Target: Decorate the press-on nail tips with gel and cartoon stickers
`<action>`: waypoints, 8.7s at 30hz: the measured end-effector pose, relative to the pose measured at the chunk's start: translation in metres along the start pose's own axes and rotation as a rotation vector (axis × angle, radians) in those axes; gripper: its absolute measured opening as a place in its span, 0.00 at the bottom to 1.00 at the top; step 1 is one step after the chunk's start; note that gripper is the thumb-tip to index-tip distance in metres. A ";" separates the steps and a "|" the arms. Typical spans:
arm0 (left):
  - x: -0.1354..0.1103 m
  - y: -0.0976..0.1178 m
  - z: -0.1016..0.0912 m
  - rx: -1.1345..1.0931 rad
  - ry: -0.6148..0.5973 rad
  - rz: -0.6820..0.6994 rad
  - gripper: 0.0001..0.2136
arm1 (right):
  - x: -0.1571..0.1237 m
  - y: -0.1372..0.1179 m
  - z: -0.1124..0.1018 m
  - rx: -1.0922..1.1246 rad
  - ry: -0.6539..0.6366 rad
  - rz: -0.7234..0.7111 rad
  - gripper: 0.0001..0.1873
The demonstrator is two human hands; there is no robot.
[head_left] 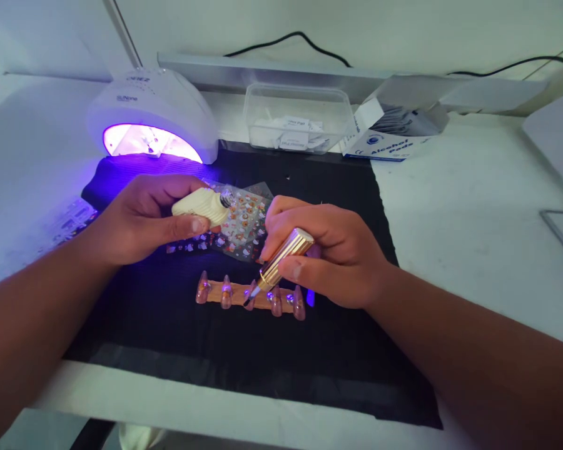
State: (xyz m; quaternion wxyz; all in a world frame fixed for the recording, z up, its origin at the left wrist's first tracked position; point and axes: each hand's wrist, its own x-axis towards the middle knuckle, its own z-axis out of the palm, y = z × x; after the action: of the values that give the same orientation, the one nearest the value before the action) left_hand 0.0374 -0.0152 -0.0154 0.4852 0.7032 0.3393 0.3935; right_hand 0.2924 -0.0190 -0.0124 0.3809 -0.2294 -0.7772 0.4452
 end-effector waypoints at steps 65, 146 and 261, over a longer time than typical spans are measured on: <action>0.000 0.009 0.006 0.054 -0.154 -0.045 0.03 | 0.005 0.005 0.005 0.409 0.542 -0.022 0.10; -0.002 0.008 0.002 0.092 -0.103 -0.049 0.05 | 0.003 0.009 -0.001 0.132 -0.054 0.171 0.06; -0.003 0.006 0.000 0.128 -0.120 -0.082 0.06 | 0.007 0.008 -0.003 0.106 0.089 0.306 0.10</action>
State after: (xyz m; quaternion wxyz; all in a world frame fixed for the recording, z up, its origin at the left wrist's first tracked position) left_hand 0.0365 -0.0201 -0.0102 0.4745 0.7405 0.3628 0.3081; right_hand 0.2908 -0.0089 -0.0156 0.3545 -0.3440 -0.6909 0.5278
